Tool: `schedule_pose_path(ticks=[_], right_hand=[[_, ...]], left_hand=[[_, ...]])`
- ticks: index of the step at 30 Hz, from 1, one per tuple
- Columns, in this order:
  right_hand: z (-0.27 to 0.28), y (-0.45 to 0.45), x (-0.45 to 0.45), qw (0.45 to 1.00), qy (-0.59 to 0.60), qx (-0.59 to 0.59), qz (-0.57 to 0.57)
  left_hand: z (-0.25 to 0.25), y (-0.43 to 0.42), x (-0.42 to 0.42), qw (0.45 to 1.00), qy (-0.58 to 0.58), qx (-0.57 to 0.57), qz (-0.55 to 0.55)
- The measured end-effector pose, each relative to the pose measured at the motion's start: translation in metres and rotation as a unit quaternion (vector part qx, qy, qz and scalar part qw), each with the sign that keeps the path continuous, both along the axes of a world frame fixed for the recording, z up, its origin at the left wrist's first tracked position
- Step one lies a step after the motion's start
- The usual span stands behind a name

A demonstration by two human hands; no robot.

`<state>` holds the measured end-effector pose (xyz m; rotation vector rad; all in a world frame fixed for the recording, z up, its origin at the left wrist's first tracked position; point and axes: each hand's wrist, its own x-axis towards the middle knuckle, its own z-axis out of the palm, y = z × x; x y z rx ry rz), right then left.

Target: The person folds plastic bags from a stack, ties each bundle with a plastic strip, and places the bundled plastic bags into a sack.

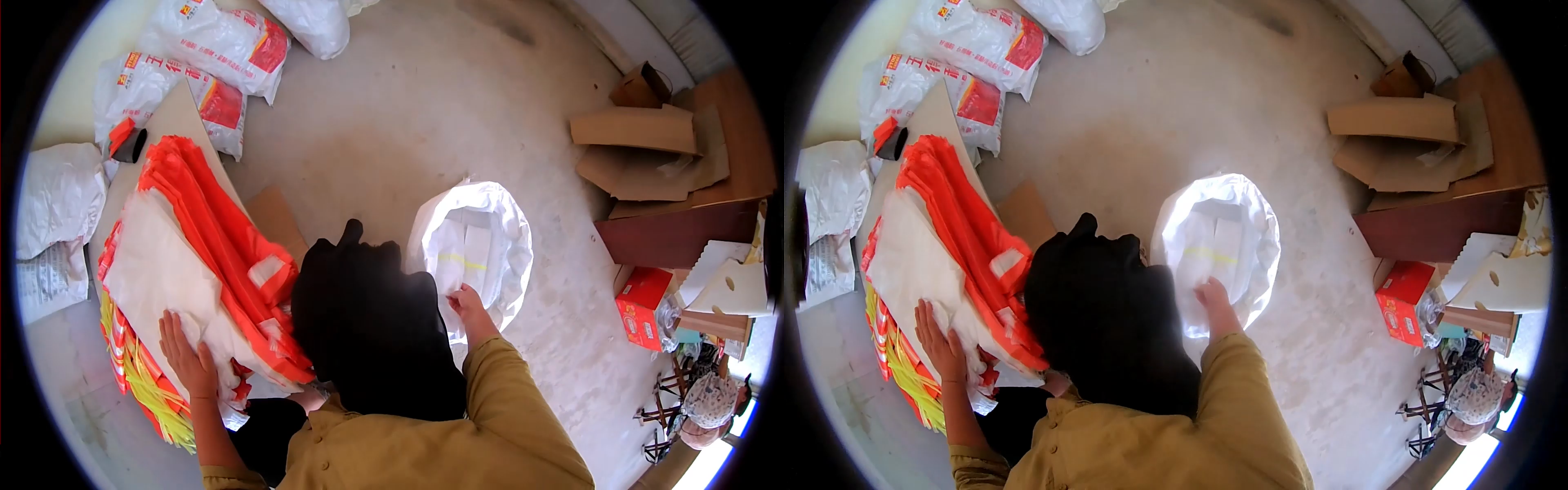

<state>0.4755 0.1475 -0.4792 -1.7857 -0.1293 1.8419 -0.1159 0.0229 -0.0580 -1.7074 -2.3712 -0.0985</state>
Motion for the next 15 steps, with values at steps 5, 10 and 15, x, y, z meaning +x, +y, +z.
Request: schedule_pose_path(ticks=[5, 10, 15], right_hand=[[-0.031, -0.010, -0.002, 0.966, -0.168, 0.037, 0.191], [-0.032, -0.005, -0.003, 0.810, -0.314, 0.131, 0.478], [-0.045, -0.007, -0.013, 0.856, -0.255, 0.155, 0.423]], left_hand=[[-0.001, 0.000, -0.002, 1.000, 0.009, 0.003, -0.007], [0.001, 0.002, 0.001, 1.000, 0.007, 0.006, -0.011], [0.001, 0.002, 0.001, 1.000, 0.001, 0.005, -0.011]])
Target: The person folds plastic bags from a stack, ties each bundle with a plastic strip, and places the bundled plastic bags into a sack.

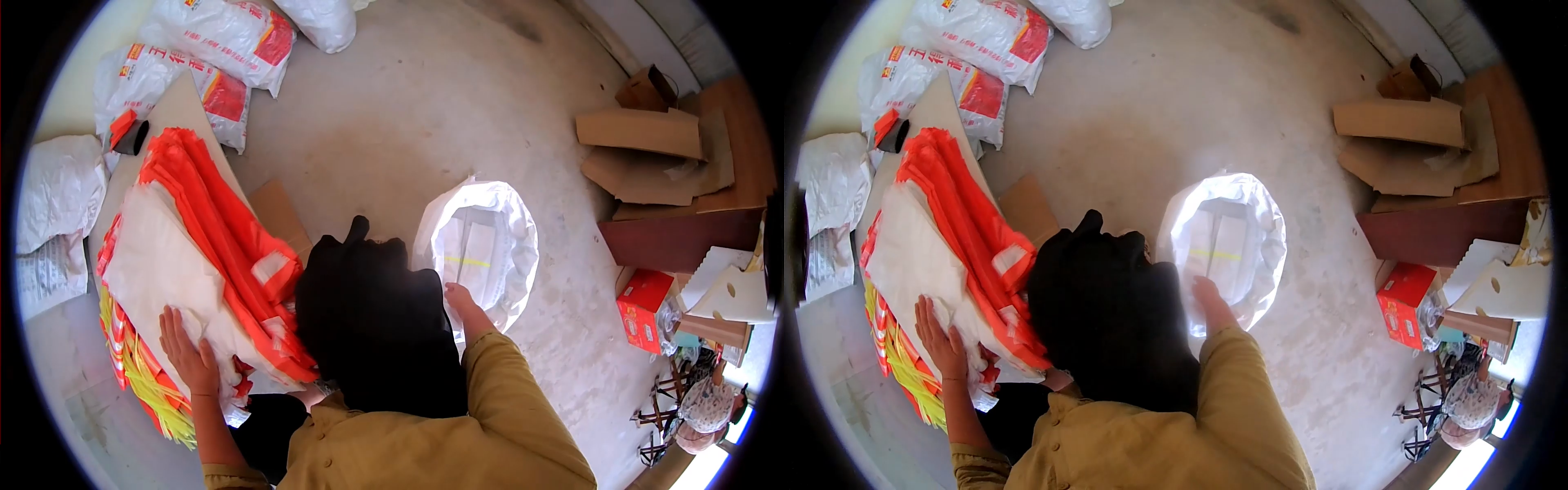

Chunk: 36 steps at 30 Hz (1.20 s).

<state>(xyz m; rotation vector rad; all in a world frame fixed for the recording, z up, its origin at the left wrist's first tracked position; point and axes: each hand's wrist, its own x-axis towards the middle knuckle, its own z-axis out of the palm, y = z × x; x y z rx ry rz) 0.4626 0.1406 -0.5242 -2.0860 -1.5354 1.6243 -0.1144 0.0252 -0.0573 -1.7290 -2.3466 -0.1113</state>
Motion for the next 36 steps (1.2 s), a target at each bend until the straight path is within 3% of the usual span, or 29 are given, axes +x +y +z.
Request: schedule_pose_path(ticks=[4, 7, 10, 11, 12, 13, 14, 16, 21, 23, 26, 30, 33, 36], right_hand=[[0.015, 0.009, 0.001, 0.996, -0.046, 0.021, 0.073], [-0.039, 0.017, 0.024, 0.991, -0.011, 0.052, 0.123], [0.028, 0.045, 0.021, 0.979, -0.038, 0.124, 0.154], [0.040, 0.055, 0.022, 0.964, -0.034, 0.202, 0.168], [0.097, 0.061, 0.005, 0.983, 0.058, 0.173, 0.035], [0.100, 0.071, 0.005, 0.964, 0.061, 0.260, 0.019], [0.118, 0.086, 0.006, 0.973, 0.132, 0.180, -0.057], [0.164, 0.118, -0.003, 0.956, 0.198, 0.175, -0.128], [0.347, 0.185, -0.093, 0.930, 0.225, 0.270, -0.111], [0.429, 0.184, -0.155, 0.918, 0.250, 0.306, -0.039], [0.502, 0.167, -0.238, 0.884, 0.311, 0.316, 0.150], [0.556, 0.117, -0.350, 0.790, 0.254, 0.331, 0.450], [0.561, 0.089, -0.415, 0.685, 0.192, 0.400, 0.577], [0.553, 0.075, -0.453, 0.668, 0.173, 0.388, 0.611]], left_hand=[[-0.002, -0.002, -0.002, 1.000, -0.002, 0.002, -0.003], [0.000, -0.003, 0.001, 1.000, -0.025, -0.007, 0.007], [0.015, 0.001, 0.013, 0.998, -0.049, -0.029, 0.031], [0.017, 0.001, 0.011, 0.997, -0.070, -0.029, 0.026], [0.021, 0.000, 0.007, 0.995, -0.092, -0.027, 0.020], [0.030, -0.003, 0.003, 0.990, -0.135, -0.026, 0.012], [0.036, -0.006, -0.001, 0.983, -0.181, -0.022, 0.002], [0.042, -0.014, -0.011, 0.971, -0.231, 0.058, -0.014], [0.044, -0.045, -0.035, 0.971, -0.217, 0.081, 0.056], [0.035, -0.056, -0.046, 0.969, -0.219, 0.079, 0.078], [0.032, -0.060, -0.052, 0.949, -0.284, 0.124, 0.060], [0.024, -0.060, -0.063, 0.910, -0.370, 0.184, 0.041], [0.016, -0.063, -0.074, 0.893, -0.399, 0.208, 0.034], [0.022, -0.065, -0.079, 0.888, -0.408, 0.209, 0.037]])
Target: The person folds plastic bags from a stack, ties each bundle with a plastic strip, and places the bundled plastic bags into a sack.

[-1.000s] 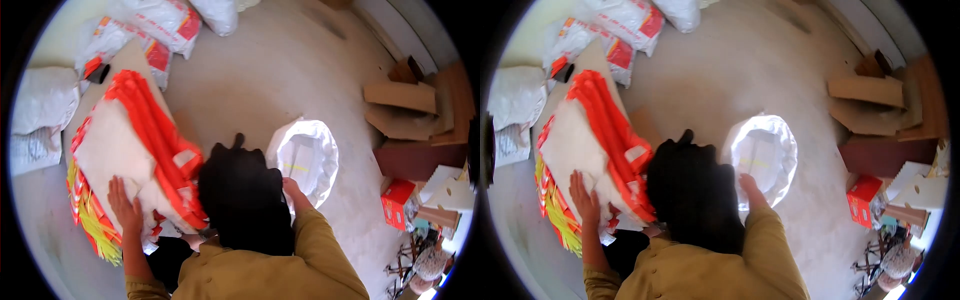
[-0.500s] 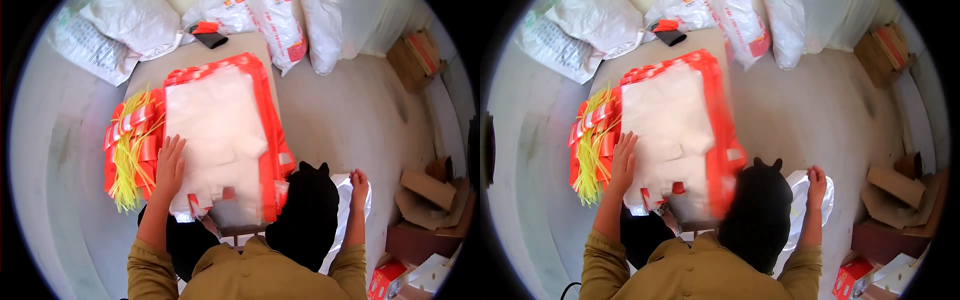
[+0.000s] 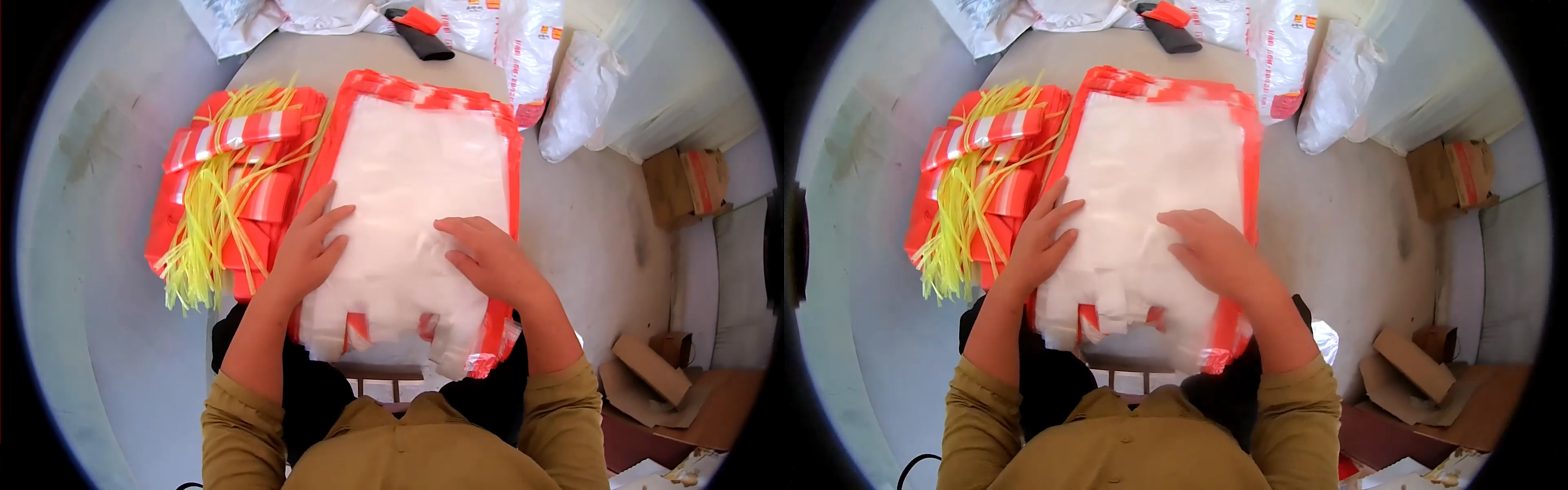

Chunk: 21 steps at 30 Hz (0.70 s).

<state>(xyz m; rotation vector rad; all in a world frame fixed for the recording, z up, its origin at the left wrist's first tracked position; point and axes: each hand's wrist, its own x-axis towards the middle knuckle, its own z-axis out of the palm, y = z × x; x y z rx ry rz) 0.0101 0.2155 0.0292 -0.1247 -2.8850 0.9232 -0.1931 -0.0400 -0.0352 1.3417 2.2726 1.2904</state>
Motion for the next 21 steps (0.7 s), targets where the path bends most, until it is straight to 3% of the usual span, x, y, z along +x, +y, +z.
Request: schedule_pose_path(ticks=[6, 12, 18, 21], right_hand=[[0.010, -0.017, -0.012, 0.993, -0.095, 0.073, 0.015], [0.007, -0.006, 0.004, 0.995, -0.077, 0.063, 0.016], [-0.008, -0.009, 0.005, 0.999, 0.013, -0.024, -0.031], [-0.006, -0.017, 0.002, 0.982, -0.045, -0.150, -0.109]], left_hand=[[0.014, -0.006, 0.001, 0.994, 0.093, -0.052, 0.006], [0.021, -0.001, 0.015, 0.985, 0.146, -0.091, -0.024], [0.036, 0.007, 0.026, 0.972, 0.176, -0.146, -0.059], [0.037, 0.009, 0.027, 0.973, 0.168, -0.146, -0.062]])
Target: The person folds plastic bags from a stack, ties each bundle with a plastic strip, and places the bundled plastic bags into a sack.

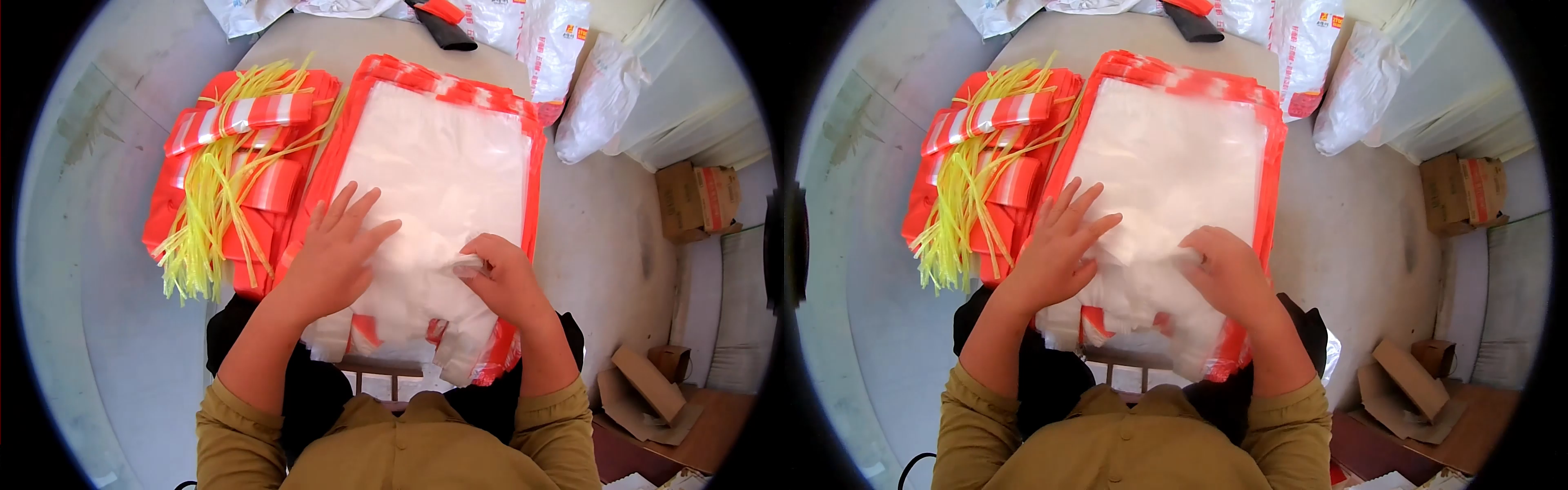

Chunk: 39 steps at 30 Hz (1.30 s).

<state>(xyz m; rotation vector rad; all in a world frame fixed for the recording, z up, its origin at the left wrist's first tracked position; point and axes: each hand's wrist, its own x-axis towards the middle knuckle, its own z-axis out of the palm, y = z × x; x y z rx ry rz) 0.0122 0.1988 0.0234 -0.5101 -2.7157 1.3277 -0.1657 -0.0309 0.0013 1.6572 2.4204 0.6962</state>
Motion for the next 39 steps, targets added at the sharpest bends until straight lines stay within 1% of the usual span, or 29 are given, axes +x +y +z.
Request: schedule_pose_path(ticks=[4, 6, 10, 13, 16, 19, 22, 25, 28, 30, 32, 33, 35, 36, 38, 39], right_hand=[[-0.005, 0.002, 0.002, 0.997, -0.002, -0.081, -0.012], [-0.003, 0.001, 0.001, 0.994, -0.010, -0.109, -0.030], [-0.019, 0.006, 0.001, 0.988, 0.007, -0.141, -0.061], [-0.020, 0.006, -0.001, 0.978, 0.011, -0.190, -0.081], [-0.013, 0.003, -0.004, 0.970, 0.012, -0.225, -0.093], [-0.016, 0.001, -0.005, 0.967, 0.025, -0.237, -0.089], [-0.016, -0.002, -0.006, 0.962, 0.041, -0.256, -0.082], [-0.019, -0.002, -0.006, 0.961, 0.054, -0.261, -0.076], [-0.019, -0.002, -0.006, 0.961, 0.054, -0.260, -0.073], [-0.022, -0.003, -0.007, 0.961, 0.057, -0.261, -0.069], [-0.023, -0.004, -0.007, 0.964, 0.050, -0.251, -0.070], [-0.024, -0.005, -0.007, 0.966, 0.046, -0.246, -0.071], [-0.024, -0.006, -0.006, 0.970, 0.035, -0.235, -0.060], [-0.025, -0.006, -0.006, 0.971, 0.029, -0.229, -0.055], [-0.019, -0.011, -0.007, 0.986, 0.046, -0.155, -0.037], [-0.017, -0.013, -0.007, 0.991, 0.055, -0.117, -0.028]], left_hand=[[-0.001, 0.002, -0.004, 1.000, -0.010, 0.001, 0.005], [-0.001, 0.000, -0.005, 0.998, -0.059, 0.026, 0.015], [0.001, -0.005, -0.007, 0.984, -0.142, 0.090, 0.055], [0.000, -0.007, -0.002, 0.935, -0.303, 0.155, 0.096], [-0.013, -0.007, -0.002, 0.850, -0.467, 0.218, 0.112], [-0.011, -0.009, -0.003, 0.790, -0.563, 0.213, 0.110], [-0.007, -0.004, 0.006, 0.728, -0.629, 0.240, 0.129], [-0.004, -0.002, 0.010, 0.698, -0.652, 0.267, 0.132], [-0.006, -0.003, 0.008, 0.697, -0.653, 0.269, 0.124], [-0.004, -0.005, 0.010, 0.711, -0.645, 0.253, 0.118], [0.002, -0.008, 0.014, 0.782, -0.573, 0.225, 0.092], [0.010, -0.009, 0.019, 0.839, -0.500, 0.204, 0.069], [0.010, -0.011, 0.022, 0.889, -0.421, 0.176, 0.030], [0.004, -0.012, 0.022, 0.891, -0.419, 0.172, 0.013], [0.000, -0.016, 0.020, 0.872, -0.453, 0.185, 0.015], [0.001, -0.018, 0.018, 0.848, -0.488, 0.203, 0.033]])
